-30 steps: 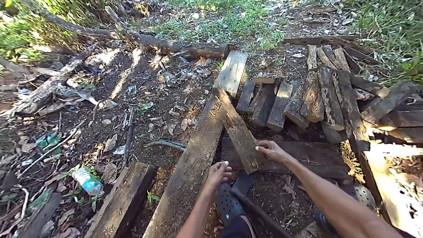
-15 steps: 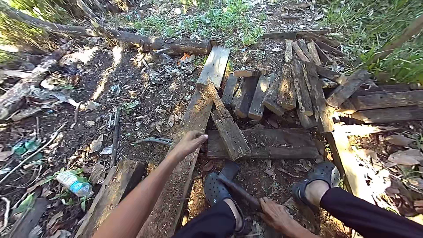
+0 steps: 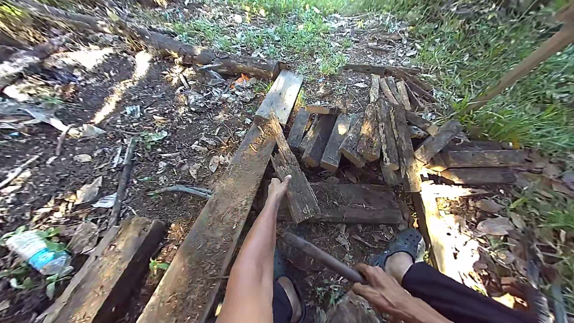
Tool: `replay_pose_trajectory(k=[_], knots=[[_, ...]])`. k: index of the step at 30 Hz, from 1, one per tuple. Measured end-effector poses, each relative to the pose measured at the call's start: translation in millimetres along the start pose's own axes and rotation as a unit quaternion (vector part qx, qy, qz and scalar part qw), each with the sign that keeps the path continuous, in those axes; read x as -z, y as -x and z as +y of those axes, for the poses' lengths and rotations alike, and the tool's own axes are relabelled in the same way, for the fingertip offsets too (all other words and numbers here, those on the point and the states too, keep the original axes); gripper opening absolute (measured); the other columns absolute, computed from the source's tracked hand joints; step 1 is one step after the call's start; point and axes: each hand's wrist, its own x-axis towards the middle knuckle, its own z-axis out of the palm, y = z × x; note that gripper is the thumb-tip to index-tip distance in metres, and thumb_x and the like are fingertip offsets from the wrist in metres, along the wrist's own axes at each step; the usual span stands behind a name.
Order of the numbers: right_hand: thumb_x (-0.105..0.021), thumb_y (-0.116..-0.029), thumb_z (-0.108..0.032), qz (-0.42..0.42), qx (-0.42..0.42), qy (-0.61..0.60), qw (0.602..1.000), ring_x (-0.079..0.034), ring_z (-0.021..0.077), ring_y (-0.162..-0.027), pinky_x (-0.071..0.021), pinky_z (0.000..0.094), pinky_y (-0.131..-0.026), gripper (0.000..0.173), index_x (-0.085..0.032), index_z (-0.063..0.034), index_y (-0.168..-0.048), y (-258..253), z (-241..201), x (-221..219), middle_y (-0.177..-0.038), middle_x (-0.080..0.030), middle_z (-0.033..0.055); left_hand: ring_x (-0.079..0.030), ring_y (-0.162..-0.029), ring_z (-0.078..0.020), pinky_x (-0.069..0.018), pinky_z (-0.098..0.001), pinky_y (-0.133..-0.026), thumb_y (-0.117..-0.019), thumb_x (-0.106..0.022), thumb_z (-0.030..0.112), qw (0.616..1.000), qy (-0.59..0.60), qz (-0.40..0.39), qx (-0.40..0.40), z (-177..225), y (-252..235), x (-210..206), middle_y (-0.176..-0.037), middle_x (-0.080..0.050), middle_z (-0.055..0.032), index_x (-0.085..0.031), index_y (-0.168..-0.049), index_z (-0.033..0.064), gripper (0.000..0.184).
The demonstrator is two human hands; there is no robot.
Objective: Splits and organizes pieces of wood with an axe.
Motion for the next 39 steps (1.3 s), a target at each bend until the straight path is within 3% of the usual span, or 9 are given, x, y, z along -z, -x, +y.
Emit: replay_pose_trajectory(k=[6, 9, 17, 20, 25, 31, 35, 37, 39], knots=[[-0.069, -0.0869, -0.041, 0.081, 0.018, -0.158, 0.984, -0.065, 0.0205, -0.066, -0.0562, 0.0455, -0.062, 0.035, -0.068, -0.0113, -0.104, 48, 6, 37, -0.078, -0.066, 0.0060, -0.062, -0.118, -0.0420, -0.0507, -0.0572, -0.100, -0.0876, -0.083, 0.039, 0.979, 0.189, 0.054, 0.054, -16, -25, -33, -0.126, -0.062, -0.0311, -0.056, -0.131, -0.0070, 0.069], [-0.068, -0.0881, -0.038, 0.151, 0.049, -0.225, 0.961, -0.061, 0.0167, -0.054, -0.0543, 0.0376, -0.051, 0.029, -0.067, -0.0122, -0.103, 48, -12, 48, -0.070, -0.064, 0.0025, -0.066, -0.107, -0.0411, -0.0555, -0.0575, -0.091, -0.0679, -0.097, 0.026, 0.952, 0.273, 0.091, 0.108, -9, -30, -33, -0.119, -0.066, -0.0292, -0.058, -0.128, -0.0055, 0.078], [-0.061, -0.0970, -0.027, 0.274, 0.170, -0.390, 0.862, -0.061, 0.0189, -0.048, -0.0554, 0.0338, -0.044, 0.025, -0.060, -0.0060, -0.110, 42, -93, 51, -0.066, -0.062, 0.0045, -0.070, -0.097, -0.0384, -0.0574, -0.0577, -0.084, -0.0621, -0.100, 0.036, 0.970, 0.218, 0.083, 0.073, -8, -33, -31, -0.105, -0.071, -0.0245, -0.070, -0.108, -0.0020, 0.066], [-0.061, -0.0970, -0.025, 0.309, 0.204, -0.395, 0.841, -0.061, 0.0178, -0.049, -0.0551, 0.0332, -0.045, 0.026, -0.060, -0.0042, -0.114, 37, -92, 38, -0.065, -0.062, 0.0035, -0.073, -0.092, -0.0319, -0.0608, -0.0528, -0.082, -0.0651, -0.098, 0.031, 0.951, 0.300, 0.080, 0.016, -6, -21, -32, -0.103, -0.074, -0.0185, -0.073, -0.112, 0.0042, 0.059], [-0.061, -0.0959, -0.026, 0.304, 0.171, -0.403, 0.846, -0.059, 0.0180, -0.047, -0.0538, 0.0342, -0.043, 0.025, -0.062, -0.0059, -0.111, 25, -71, 15, -0.065, -0.062, 0.0046, -0.073, -0.087, -0.0269, -0.0628, -0.0467, -0.078, -0.0637, -0.099, 0.013, 0.923, 0.365, 0.107, -0.051, 7, 10, -35, -0.099, -0.075, -0.0175, -0.073, -0.112, -0.0001, 0.057], [-0.056, -0.0982, -0.030, 0.262, 0.117, -0.424, 0.859, -0.060, 0.0195, -0.049, -0.0553, 0.0347, -0.045, 0.029, -0.060, -0.0043, -0.112, 20, -60, 3, -0.067, -0.063, 0.0058, -0.072, -0.099, -0.0298, -0.0583, -0.0543, -0.091, -0.0698, -0.095, 0.033, 0.966, 0.229, 0.100, -0.060, 28, -30, -5, -0.105, -0.075, -0.0157, -0.075, -0.114, 0.0053, 0.056], [-0.054, -0.0995, -0.034, 0.232, 0.100, -0.431, 0.866, -0.061, 0.0200, -0.049, -0.0553, 0.0353, -0.045, 0.029, -0.059, -0.0062, -0.107, 14, -65, -3, -0.068, -0.063, 0.0063, -0.061, -0.122, -0.0436, -0.0475, -0.0624, -0.104, -0.0897, -0.072, 0.060, 0.990, 0.099, 0.095, -0.015, 10, -34, 0, -0.128, -0.064, -0.0297, -0.061, -0.132, -0.0048, 0.078], [-0.054, -0.1010, -0.034, 0.222, 0.111, -0.433, 0.867, -0.061, 0.0200, -0.049, -0.0557, 0.0353, -0.045, 0.030, -0.060, -0.0061, -0.108, 11, -71, -5, -0.069, -0.064, 0.0063, -0.055, -0.133, -0.0424, -0.0431, -0.0608, -0.111, -0.0974, -0.060, 0.061, 0.981, 0.123, 0.149, -0.018, -3, -8, -13, -0.141, -0.058, -0.0285, -0.053, -0.144, -0.0031, 0.080], [-0.054, -0.1020, -0.035, 0.223, 0.126, -0.425, 0.868, -0.061, 0.0198, -0.049, -0.0563, 0.0358, -0.045, 0.030, -0.060, -0.0066, -0.108, 7, -77, -10, -0.068, -0.064, 0.0055, -0.061, -0.124, -0.0403, -0.0467, -0.0602, -0.106, -0.1050, -0.050, 0.053, 0.969, 0.131, 0.209, -0.015, -15, 13, -36, -0.129, -0.065, -0.0257, -0.064, -0.132, -0.0002, 0.061]])
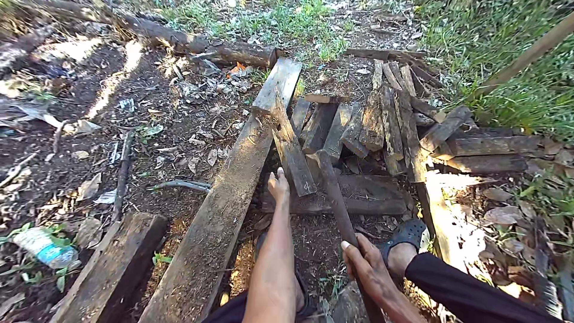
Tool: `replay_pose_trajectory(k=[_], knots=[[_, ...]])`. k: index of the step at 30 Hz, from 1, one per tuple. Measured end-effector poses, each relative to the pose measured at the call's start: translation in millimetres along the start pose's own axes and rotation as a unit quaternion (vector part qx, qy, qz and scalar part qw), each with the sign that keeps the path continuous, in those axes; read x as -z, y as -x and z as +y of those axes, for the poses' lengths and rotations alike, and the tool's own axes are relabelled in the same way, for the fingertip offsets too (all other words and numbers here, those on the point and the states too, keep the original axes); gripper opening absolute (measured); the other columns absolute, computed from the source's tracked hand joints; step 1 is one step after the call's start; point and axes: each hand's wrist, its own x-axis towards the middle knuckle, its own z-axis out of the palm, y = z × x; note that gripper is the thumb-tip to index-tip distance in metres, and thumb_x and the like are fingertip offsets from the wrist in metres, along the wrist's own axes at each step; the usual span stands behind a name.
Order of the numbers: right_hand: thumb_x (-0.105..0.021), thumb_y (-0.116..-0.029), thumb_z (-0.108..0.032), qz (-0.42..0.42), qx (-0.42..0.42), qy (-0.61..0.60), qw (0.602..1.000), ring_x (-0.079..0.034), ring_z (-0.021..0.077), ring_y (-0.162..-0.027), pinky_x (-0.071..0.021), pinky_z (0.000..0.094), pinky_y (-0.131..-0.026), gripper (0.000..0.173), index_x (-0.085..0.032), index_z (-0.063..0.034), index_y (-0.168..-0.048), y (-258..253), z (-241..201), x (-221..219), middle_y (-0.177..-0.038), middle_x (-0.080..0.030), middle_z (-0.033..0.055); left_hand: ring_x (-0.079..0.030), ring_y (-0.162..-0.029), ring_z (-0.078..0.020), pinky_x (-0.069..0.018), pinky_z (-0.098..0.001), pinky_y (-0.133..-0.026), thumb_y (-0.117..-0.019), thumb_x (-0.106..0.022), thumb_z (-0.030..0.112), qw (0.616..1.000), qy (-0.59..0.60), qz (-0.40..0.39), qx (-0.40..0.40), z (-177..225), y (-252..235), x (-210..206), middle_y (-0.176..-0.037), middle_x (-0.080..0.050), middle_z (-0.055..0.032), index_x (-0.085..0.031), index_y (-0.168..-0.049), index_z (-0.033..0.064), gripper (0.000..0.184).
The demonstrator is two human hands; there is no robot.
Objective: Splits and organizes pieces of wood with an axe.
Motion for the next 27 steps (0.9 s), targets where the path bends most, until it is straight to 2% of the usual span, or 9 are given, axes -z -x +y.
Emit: replay_pose_trajectory(k=[3, 7, 10, 15, 19, 21, 23, 25, 27], knots=[[-0.055, -0.1038, -0.038, -0.005, 0.009, -0.015, 1.000, -0.064, 0.0220, -0.052, -0.0595, 0.0383, -0.049, 0.035, -0.062, -0.0052, -0.112, -8, 8, -12, -0.072, -0.066, 0.0075, -0.068, -0.109, -0.0369, -0.0511, -0.0577, -0.098, -0.1108, -0.041, 0.041, 0.999, -0.025, 0.018, 0.009, -14, 34, -11, -0.111, -0.072, -0.0222, -0.073, -0.114, 0.0021, 0.050], [-0.039, -0.1061, -0.059, -0.034, -0.098, 0.042, 0.994, -0.059, 0.0202, -0.048, -0.0556, 0.0386, -0.048, 0.056, -0.060, -0.0072, -0.109, -32, 60, -17, -0.065, -0.059, 0.0062, -0.068, -0.118, -0.0313, -0.0502, -0.0525, -0.105, -0.1091, -0.048, 0.026, 0.998, -0.054, 0.014, -0.019, -23, 58, -15, -0.123, -0.073, -0.0161, -0.070, -0.130, 0.0061, 0.036], [-0.032, -0.1068, -0.061, -0.034, -0.148, 0.051, 0.987, -0.057, 0.0199, -0.045, -0.0539, 0.0379, -0.045, 0.062, -0.061, -0.0057, -0.110, -38, 82, -17, -0.063, -0.058, 0.0067, -0.068, -0.117, -0.0317, -0.0509, -0.0536, -0.104, -0.1091, -0.049, 0.027, 0.996, -0.081, -0.007, -0.023, -15, 60, -17, -0.123, -0.073, -0.0151, -0.070, -0.132, 0.0081, 0.036], [-0.030, -0.1074, -0.061, -0.013, -0.156, 0.022, 0.988, -0.059, 0.0211, -0.046, -0.0553, 0.0381, -0.045, 0.064, -0.060, -0.0041, -0.105, -29, 48, -18, -0.064, -0.060, 0.0083, -0.067, -0.117, -0.0321, -0.0495, -0.0526, -0.105, -0.1075, -0.053, 0.026, 0.995, -0.056, -0.081, -0.026, -21, 48, -5, -0.122, -0.072, -0.0186, -0.067, -0.134, 0.0045, 0.037], [-0.041, -0.1082, -0.051, 0.013, -0.051, -0.032, 0.998, -0.058, 0.0204, -0.046, -0.0551, 0.0367, -0.043, 0.051, -0.059, -0.0042, -0.115, -9, -24, -18, -0.065, -0.059, 0.0073, -0.058, -0.131, -0.0369, -0.0427, -0.0527, -0.113, -0.1081, -0.052, 0.028, 0.997, 0.021, -0.066, 0.025, -10, 67, 24, -0.136, -0.062, -0.0267, -0.059, -0.138, -0.0052, 0.045], [-0.043, -0.1084, -0.045, 0.010, 0.052, -0.060, 0.997, -0.062, 0.0223, -0.051, -0.0587, 0.0388, -0.049, 0.047, -0.059, -0.0020, -0.121, -1, -60, -11, -0.068, -0.062, 0.0078, -0.066, -0.114, -0.0339, -0.0506, -0.0517, -0.102, -0.1085, -0.051, 0.029, 0.996, 0.082, -0.040, 0.016, -3, 96, 30, -0.120, -0.069, -0.0241, -0.068, -0.124, -0.0048, 0.041], [-0.041, -0.1095, -0.043, 0.004, 0.109, -0.084, 0.990, -0.065, 0.0246, -0.055, -0.0616, 0.0414, -0.053, 0.050, -0.058, 0.0014, -0.125, 4, -60, -7, -0.070, -0.064, 0.0097, -0.071, -0.088, -0.0259, -0.0589, -0.0442, -0.078, -0.1121, -0.039, 0.041, 0.978, 0.161, -0.123, 0.049, -3, 132, 37, -0.103, -0.073, -0.0178, -0.067, -0.120, -0.0031, 0.053], [-0.039, -0.1087, -0.048, 0.035, 0.124, -0.055, 0.990, -0.058, 0.0189, -0.047, -0.0561, 0.0373, -0.047, 0.052, -0.062, -0.0009, -0.115, 4, -36, -10, -0.062, -0.058, 0.0046, -0.075, -0.086, -0.0283, -0.0624, -0.0454, -0.075, -0.1098, -0.021, 0.059, 0.930, 0.250, -0.239, 0.125, 6, 173, 50, -0.106, -0.074, -0.0192, -0.059, -0.131, -0.0036, 0.077], [-0.037, -0.1079, -0.052, 0.062, 0.106, -0.036, 0.992, -0.054, 0.0176, -0.042, -0.0535, 0.0374, -0.043, 0.056, -0.063, -0.0030, -0.103, 4, -12, -16, -0.057, -0.055, 0.0035, -0.075, -0.083, -0.0289, -0.0622, -0.0459, -0.074, -0.1056, -0.013, 0.068, 0.901, 0.286, -0.291, 0.149, 9, 212, 58, -0.102, -0.075, -0.0195, -0.061, -0.130, -0.0036, 0.089]])
